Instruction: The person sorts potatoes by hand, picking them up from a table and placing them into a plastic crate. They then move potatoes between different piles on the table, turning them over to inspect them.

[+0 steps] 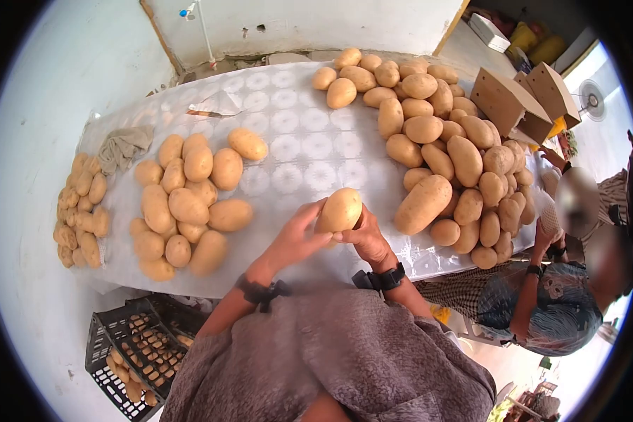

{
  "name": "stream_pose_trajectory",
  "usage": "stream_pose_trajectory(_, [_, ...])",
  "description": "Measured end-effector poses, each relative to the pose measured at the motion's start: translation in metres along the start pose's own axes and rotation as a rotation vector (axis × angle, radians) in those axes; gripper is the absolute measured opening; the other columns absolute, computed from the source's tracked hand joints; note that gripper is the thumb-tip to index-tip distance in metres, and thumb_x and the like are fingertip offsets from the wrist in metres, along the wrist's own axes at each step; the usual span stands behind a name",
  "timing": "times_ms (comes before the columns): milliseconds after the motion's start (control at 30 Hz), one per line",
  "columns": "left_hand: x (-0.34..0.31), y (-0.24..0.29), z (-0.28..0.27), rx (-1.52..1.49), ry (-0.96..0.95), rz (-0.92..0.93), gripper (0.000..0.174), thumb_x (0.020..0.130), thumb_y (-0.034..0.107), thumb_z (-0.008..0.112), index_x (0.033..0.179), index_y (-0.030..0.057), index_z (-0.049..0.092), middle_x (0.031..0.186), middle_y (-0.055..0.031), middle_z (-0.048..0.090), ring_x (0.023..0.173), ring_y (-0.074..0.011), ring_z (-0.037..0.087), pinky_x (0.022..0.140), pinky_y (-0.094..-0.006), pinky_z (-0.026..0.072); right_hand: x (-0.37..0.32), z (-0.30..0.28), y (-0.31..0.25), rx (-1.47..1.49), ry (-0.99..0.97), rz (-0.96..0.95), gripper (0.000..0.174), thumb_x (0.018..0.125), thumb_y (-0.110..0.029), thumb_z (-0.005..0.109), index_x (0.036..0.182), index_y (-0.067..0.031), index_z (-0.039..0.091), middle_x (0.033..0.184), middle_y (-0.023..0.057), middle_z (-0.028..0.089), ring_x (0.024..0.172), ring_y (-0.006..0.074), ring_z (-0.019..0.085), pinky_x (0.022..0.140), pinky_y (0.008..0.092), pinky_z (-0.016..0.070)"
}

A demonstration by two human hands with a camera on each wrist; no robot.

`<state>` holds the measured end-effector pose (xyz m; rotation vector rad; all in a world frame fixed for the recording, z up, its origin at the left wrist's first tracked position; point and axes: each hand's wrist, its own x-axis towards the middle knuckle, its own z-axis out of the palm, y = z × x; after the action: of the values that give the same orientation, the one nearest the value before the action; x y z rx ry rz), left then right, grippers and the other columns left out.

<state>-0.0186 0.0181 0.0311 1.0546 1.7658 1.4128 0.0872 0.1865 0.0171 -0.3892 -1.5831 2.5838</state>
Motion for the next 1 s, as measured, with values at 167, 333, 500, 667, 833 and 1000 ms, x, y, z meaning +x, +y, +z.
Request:
stream_pose_trajectory(167, [-0.002, 0.003, -0.002, 0.091, -0.002, 0.029, 0.064, 0.086, 0.016, 0.065, 0.143, 0.0032, 0.038, 0.138, -0.0156, 0.044, 0.128, -0.0283, 0.046, 0.103, -0.0417, 0.0432, -0.004, -0.017, -0.011, -0.159, 0.152, -0.121, 0.078, 0.064, -0.011, 0.082, 0.131, -0.0004, 0.043, 0.115, 0.0099, 0.059, 0.109, 0.0204, 0.058, 0.094, 0.036, 0.0489])
stream_pose_trajectory(333, [-0.003, -0.006, 0.004, 0.04, -0.003, -0.007, 0.059, 0.085, 0.01, 0.066, 0.139, 0.0017, 0.043, 0.134, -0.0154, 0.046, 0.123, -0.0273, 0.051, 0.1, -0.0405, 0.0465, -0.01, -0.026, -0.032, -0.409, 0.358, -0.372, 0.087, 0.064, -0.007, 0.083, 0.136, 0.0008, 0.035, 0.12, 0.0114, 0.056, 0.109, 0.0216, 0.058, 0.095, 0.0365, 0.0493])
stream_pose_trajectory(500, [-0.006, -0.016, 0.001, 0.038, 0.024, -0.046, 0.054, 0.085, 0.004, 0.065, 0.135, 0.0007, 0.047, 0.132, -0.0145, 0.047, 0.12, -0.0258, 0.053, 0.098, -0.0384, 0.0473, -0.024, -0.038, -0.064, -0.565, 0.578, -0.538, 0.087, 0.063, -0.004, 0.081, 0.136, -0.0005, 0.034, 0.119, 0.0127, 0.055, 0.108, 0.0225, 0.059, 0.092, 0.0363, 0.0505])
stream_pose_trajectory(667, [-0.01, -0.025, -0.003, 0.025, 0.012, -0.048, 0.05, 0.085, 0.002, 0.064, 0.132, 0.0002, 0.05, 0.131, -0.0136, 0.048, 0.118, -0.0249, 0.054, 0.097, -0.0373, 0.0478, -0.036, -0.058, -0.093, -0.385, 0.76, -0.558, 0.077, 0.065, -0.005, 0.078, 0.131, -0.0001, 0.039, 0.111, 0.0112, 0.059, 0.097, 0.0205, 0.062, 0.085, 0.0342, 0.0533])
stream_pose_trajectory(833, [-0.016, -0.033, -0.007, 0.027, 0.028, -0.056, 0.045, 0.085, 0.001, 0.064, 0.128, 0.0003, 0.052, 0.128, -0.0128, 0.05, 0.115, -0.0245, 0.056, 0.095, -0.0368, 0.0489, -0.046, -0.09, -0.126, -0.451, 0.927, -0.603, 0.068, 0.065, -0.006, 0.077, 0.126, 0.0003, 0.046, 0.109, 0.0101, 0.06, 0.097, 0.0195, 0.061, 0.084, 0.0333, 0.0526])
stream_pose_trajectory(1000, [-0.026, -0.039, -0.009, -0.063, 0.108, -0.11, 0.041, 0.085, 0.007, 0.068, 0.123, -0.0025, 0.056, 0.12, -0.0132, 0.057, 0.107, -0.0218, 0.059, 0.089, -0.0332, 0.0511, -0.04, -0.123, -0.163, -0.869, 1.197, -0.595, 0.074, 0.063, -0.016, 0.079, 0.128, -0.0012, 0.046, 0.111, 0.0151, 0.06, 0.101, 0.0285, 0.061, 0.089, 0.0372, 0.0493])
